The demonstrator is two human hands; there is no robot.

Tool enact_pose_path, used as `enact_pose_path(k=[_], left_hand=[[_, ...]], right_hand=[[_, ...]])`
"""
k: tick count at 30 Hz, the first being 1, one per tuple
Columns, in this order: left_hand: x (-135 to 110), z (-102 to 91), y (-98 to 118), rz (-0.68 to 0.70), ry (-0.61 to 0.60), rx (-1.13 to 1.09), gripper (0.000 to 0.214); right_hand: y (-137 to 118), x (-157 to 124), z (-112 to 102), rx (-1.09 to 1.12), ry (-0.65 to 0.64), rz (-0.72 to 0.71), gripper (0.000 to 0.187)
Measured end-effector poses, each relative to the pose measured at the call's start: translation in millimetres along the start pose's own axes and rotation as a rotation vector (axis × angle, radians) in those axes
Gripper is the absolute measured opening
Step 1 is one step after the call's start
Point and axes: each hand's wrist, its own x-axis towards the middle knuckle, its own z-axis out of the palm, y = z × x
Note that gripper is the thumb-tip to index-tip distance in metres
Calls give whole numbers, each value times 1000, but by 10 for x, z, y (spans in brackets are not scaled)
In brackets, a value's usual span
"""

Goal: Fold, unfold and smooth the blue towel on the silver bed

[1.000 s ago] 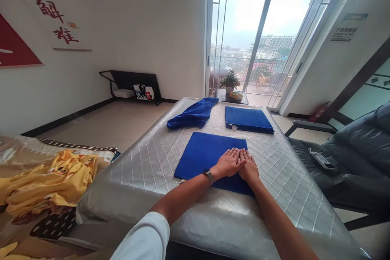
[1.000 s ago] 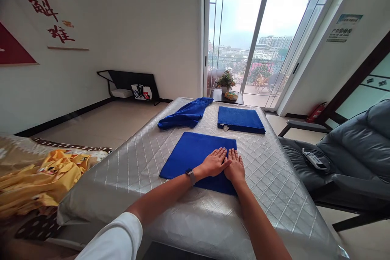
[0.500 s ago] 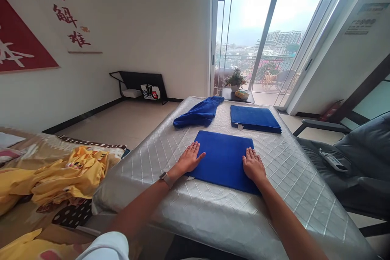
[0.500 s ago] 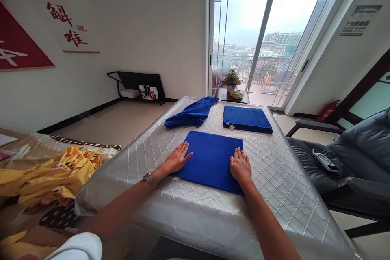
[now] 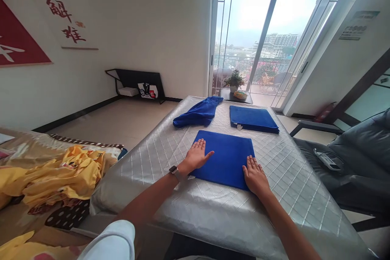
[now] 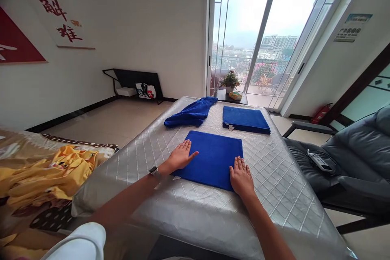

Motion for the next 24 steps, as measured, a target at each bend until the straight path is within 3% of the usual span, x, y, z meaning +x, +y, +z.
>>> enact_pose_path(k=[3, 7, 9, 11, 15, 21, 24], left_hand=[[61, -28, 491, 152, -6, -29, 89], [63, 124, 1250, 438, 37, -84, 84], [42, 220, 1479, 507, 40, -97, 81], [19, 288, 1544, 515, 21, -107, 81], [-56, 303, 1240, 477, -15, -113, 83], [-326, 184, 318, 273, -47, -73, 82], [-485, 157, -12, 160, -39, -61, 83]], right_hand=[[-5, 3, 8, 9, 10, 1, 64], [8, 4, 26, 6, 27, -23, 62], [18, -3, 38, 4, 31, -34, 62], [22, -7, 45, 10, 32, -35, 62], [12, -1, 32, 38, 27, -25, 63], [0, -11, 9, 70, 23, -15, 64], [-5, -6, 4, 52, 17, -11, 64]])
